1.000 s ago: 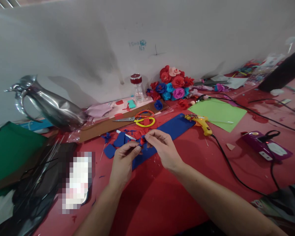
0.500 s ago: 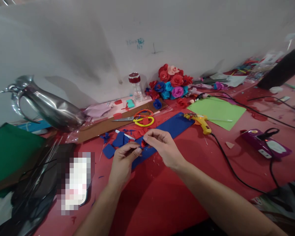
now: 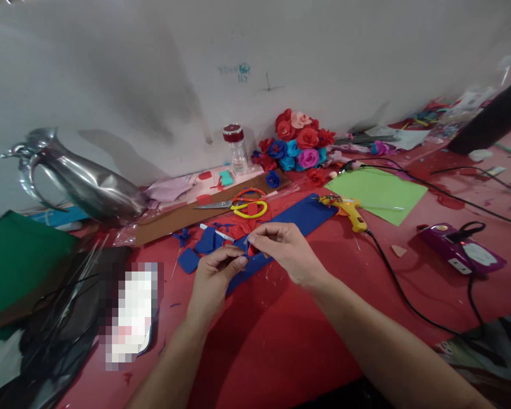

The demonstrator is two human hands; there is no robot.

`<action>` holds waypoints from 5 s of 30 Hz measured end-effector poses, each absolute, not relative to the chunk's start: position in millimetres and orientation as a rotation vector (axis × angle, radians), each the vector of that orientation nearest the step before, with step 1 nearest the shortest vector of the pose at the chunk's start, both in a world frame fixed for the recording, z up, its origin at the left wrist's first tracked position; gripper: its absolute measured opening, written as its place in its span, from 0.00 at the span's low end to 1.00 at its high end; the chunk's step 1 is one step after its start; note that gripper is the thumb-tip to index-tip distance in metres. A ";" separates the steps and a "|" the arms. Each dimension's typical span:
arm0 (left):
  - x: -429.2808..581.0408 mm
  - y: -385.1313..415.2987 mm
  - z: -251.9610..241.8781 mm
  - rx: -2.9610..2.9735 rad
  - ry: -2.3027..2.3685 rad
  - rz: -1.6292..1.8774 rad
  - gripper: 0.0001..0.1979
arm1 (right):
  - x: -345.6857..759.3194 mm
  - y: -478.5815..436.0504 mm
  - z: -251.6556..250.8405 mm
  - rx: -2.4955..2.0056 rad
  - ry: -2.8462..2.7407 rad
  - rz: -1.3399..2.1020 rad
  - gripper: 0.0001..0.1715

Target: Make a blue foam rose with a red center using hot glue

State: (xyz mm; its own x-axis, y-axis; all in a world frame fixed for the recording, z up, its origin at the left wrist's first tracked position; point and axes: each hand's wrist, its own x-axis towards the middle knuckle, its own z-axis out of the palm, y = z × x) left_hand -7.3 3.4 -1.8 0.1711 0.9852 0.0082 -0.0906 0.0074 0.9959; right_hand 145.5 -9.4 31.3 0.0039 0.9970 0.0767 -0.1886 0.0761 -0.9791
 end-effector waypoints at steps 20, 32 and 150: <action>-4.5 5.9 3.1 1.029 1.070 1.197 0.07 | 145.3 -11.8 29.2 -1.087 -1.167 1.116 0.11; -5.0 5.6 4.5 0.998 1.021 1.189 0.05 | 140.9 -12.1 26.4 -1.142 -1.241 1.023 0.09; -24.2 7.9 10.9 1.373 0.846 1.275 0.03 | 123.0 -9.7 2.8 -0.845 -1.351 1.151 0.06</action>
